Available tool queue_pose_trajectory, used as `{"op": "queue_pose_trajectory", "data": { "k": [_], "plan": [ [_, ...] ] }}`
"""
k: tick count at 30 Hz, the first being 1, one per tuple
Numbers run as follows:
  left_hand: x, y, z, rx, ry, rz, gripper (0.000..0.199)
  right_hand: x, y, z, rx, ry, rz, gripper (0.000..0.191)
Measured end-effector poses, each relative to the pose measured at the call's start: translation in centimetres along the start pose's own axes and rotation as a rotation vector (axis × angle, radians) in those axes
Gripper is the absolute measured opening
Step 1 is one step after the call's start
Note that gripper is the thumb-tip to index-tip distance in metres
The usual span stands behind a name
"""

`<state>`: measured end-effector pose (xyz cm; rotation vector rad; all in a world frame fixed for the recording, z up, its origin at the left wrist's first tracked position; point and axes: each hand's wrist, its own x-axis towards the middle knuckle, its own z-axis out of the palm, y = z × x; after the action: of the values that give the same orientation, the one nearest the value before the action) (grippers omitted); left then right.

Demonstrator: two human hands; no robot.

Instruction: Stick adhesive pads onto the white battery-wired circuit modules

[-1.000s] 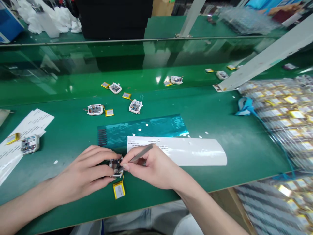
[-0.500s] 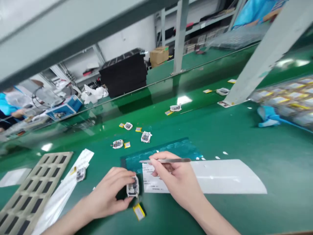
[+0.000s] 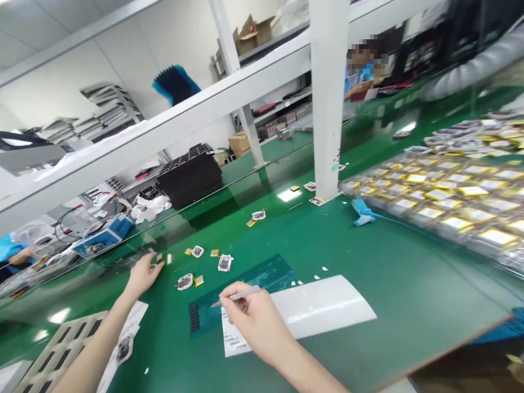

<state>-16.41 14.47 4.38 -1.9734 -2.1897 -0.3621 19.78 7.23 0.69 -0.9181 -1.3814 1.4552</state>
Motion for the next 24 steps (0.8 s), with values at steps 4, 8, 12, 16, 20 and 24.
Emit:
{"op": "queue_pose_trajectory", "data": {
  "k": [4, 8, 12, 16, 20, 24],
  "plan": [
    [2.1, 3.0, 1.7, -0.098, -0.113, 0.202, 0.038, 0.1, 0.3, -0.1, -0.025, -0.019, 0.017, 0.031],
    [4.1, 5.9, 3.0, -0.196, -0.218, 0.358, 0.037, 0.3, 0.4, -0.4, -0.053, -0.012, -0.009, 0.031],
    [4.8, 6.9, 2.8, -0.213, -0.233, 0.372, 0.029, 0.6, 0.2, -0.6, -0.063, 0.024, -0.031, 0.03],
    [3.3, 6.2, 0.9, -0.225, -0.156, 0.292, 0.027, 0.6, 0.2, -0.6, -0.054, 0.063, -0.074, 0.027],
    [-1.5, 5.5, -2.9, -0.27, -0.175, 0.285, 0.025, 0.3, 0.1, -0.3, -0.052, 0.049, -0.083, 0.027],
    [-8.4, 6.5, -6.4, -0.285, -0.412, 0.34, 0.018, 0.0, -0.3, -0.1, -0.089, 0.017, -0.067, 0.023]
  ]
}}
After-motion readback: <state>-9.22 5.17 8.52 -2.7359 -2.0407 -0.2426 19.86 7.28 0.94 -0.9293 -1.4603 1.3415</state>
